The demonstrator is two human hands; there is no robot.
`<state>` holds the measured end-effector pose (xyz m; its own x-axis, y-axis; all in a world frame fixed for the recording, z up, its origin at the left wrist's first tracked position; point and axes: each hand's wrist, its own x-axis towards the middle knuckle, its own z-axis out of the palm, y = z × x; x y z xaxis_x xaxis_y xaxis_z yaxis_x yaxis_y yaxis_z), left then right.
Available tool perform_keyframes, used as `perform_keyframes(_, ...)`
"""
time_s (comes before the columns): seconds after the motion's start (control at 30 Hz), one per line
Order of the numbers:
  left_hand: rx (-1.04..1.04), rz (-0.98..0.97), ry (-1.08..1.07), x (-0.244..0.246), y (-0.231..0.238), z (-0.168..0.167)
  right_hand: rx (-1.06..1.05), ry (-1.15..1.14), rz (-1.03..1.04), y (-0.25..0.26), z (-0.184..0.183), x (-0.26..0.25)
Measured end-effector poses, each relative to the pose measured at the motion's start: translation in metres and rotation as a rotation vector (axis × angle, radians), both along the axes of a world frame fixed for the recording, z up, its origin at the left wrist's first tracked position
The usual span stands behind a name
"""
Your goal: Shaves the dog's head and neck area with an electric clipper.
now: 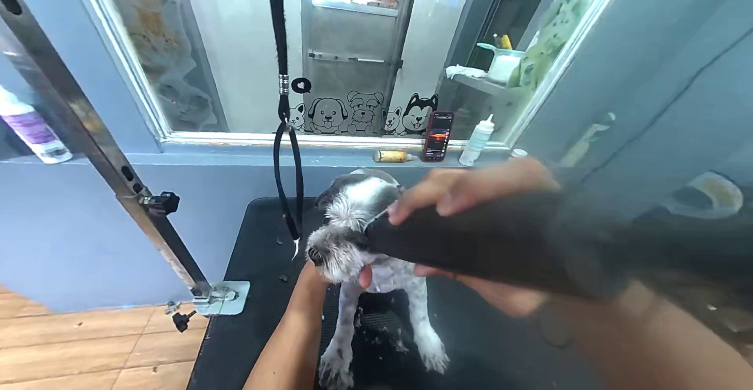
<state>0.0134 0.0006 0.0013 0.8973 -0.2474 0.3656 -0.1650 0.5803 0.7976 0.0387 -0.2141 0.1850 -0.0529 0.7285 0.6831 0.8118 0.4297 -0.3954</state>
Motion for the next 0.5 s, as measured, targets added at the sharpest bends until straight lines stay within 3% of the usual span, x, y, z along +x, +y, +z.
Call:
perform_keyframes(0.07, 0.066, 0.146, -0.369, -0.001, -0.001, -0.008, 0.039, -0.072, 0.008, -0.008, -0.011, 0.002)
perform_keyframes(0.13, 0.076, 0.209, -0.476, 0.002, -0.002, -0.012, 0.124, -0.144, -0.011, -0.015, -0.027, 0.003)
perform_keyframes(0.37, 0.181, 0.276, -0.379, -0.001, 0.001, -0.013, 0.26, -0.137, -0.066, -0.032, -0.075, 0.009)
perform_keyframes(0.47, 0.282, 0.342, -0.199, -0.012, 0.005, -0.008, 0.167, -0.072, -0.039, -0.037, -0.091, 0.017)
perform_keyframes(0.5, 0.288, 0.342, -0.255, -0.011, 0.005, -0.004, 0.097, -0.021, -0.019, -0.043, -0.089, 0.017)
